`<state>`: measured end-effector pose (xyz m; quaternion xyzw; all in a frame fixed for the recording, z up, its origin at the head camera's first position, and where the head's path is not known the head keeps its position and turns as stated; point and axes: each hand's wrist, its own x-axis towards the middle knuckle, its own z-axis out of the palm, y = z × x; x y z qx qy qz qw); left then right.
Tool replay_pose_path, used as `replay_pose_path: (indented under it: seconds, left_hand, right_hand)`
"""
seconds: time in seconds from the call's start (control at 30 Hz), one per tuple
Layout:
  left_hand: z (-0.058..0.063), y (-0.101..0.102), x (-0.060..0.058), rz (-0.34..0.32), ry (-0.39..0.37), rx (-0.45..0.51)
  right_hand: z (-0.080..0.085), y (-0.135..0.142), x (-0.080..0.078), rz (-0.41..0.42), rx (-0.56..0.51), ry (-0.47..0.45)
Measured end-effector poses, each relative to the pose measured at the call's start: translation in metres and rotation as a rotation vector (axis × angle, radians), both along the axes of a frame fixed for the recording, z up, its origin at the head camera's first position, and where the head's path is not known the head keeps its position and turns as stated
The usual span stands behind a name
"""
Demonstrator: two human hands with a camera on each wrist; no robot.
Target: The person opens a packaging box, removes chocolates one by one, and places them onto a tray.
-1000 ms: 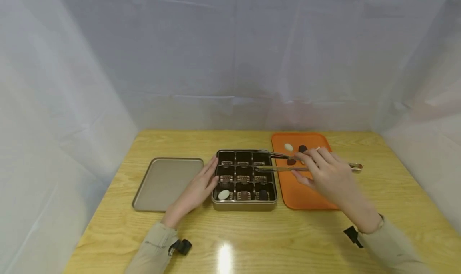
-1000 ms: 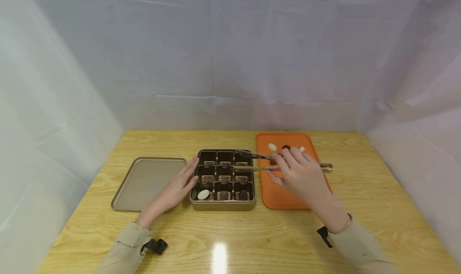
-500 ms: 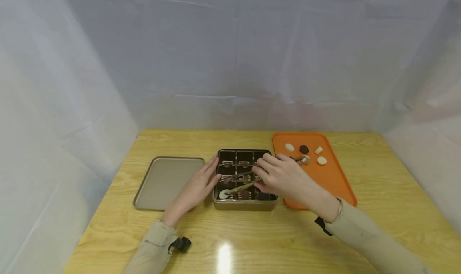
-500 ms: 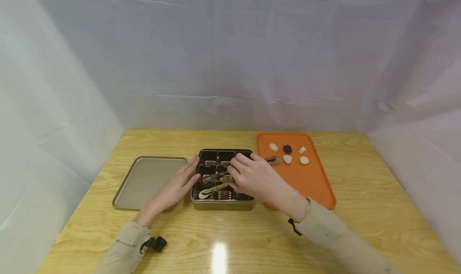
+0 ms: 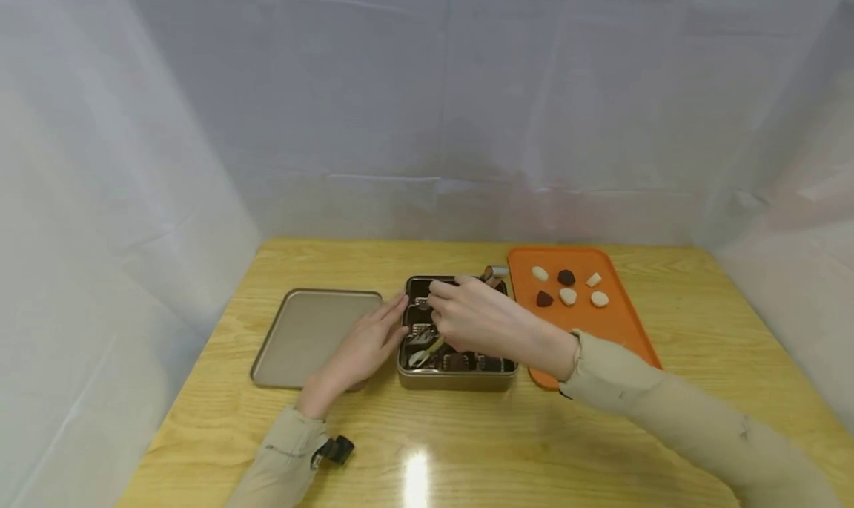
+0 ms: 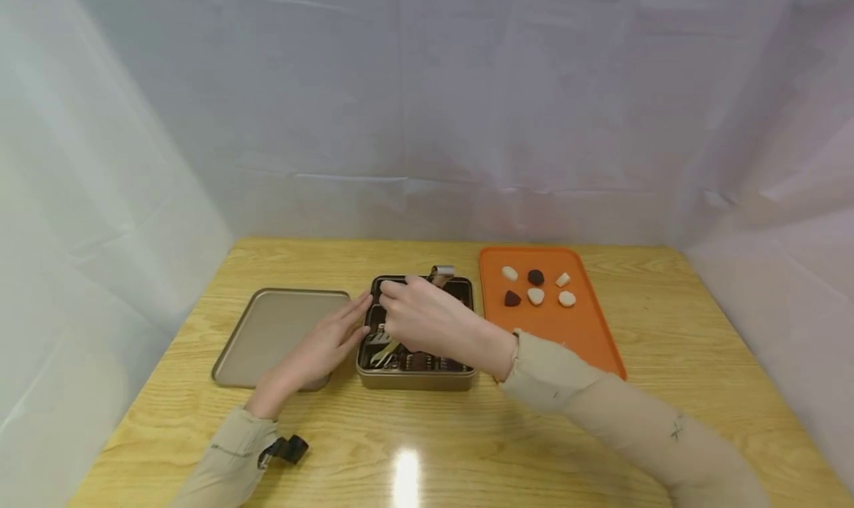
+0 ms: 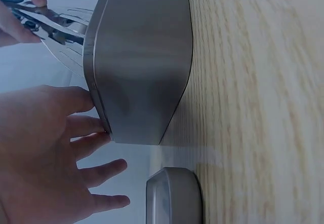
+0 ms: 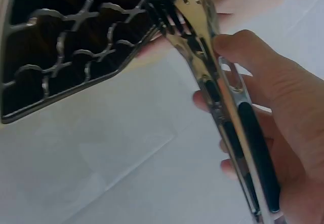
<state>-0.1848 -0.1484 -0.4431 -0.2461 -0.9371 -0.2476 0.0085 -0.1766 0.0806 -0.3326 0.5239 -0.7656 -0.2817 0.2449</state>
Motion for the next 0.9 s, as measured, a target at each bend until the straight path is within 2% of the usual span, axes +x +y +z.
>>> replay_pose_path:
  seconds: [0.13,0.4,0.6,0.9]
  left_hand:
    - [0.002,-0.001,0.001,0.000,-0.010,0.004]
    - [0.002,0.000,0.002,-0.009,-0.019,0.040]
    - [0.001,0.002,0.003,-0.012,-0.002,0.055]
    - [0.000,0.003,0.002,-0.005,0.000,0.052]
  right_hand:
    - [0.001,-0.014,0.002,-0.029,0.049,-0.012]
    - [-0.012,-0.028,0.003,-0.102,0.094,-0.047]
    - [-0.016,-0.021,0.000,-0.095,0.054,-0.091]
    - [-0.012,0.003,0.000,-0.052,-0.046,-0.095]
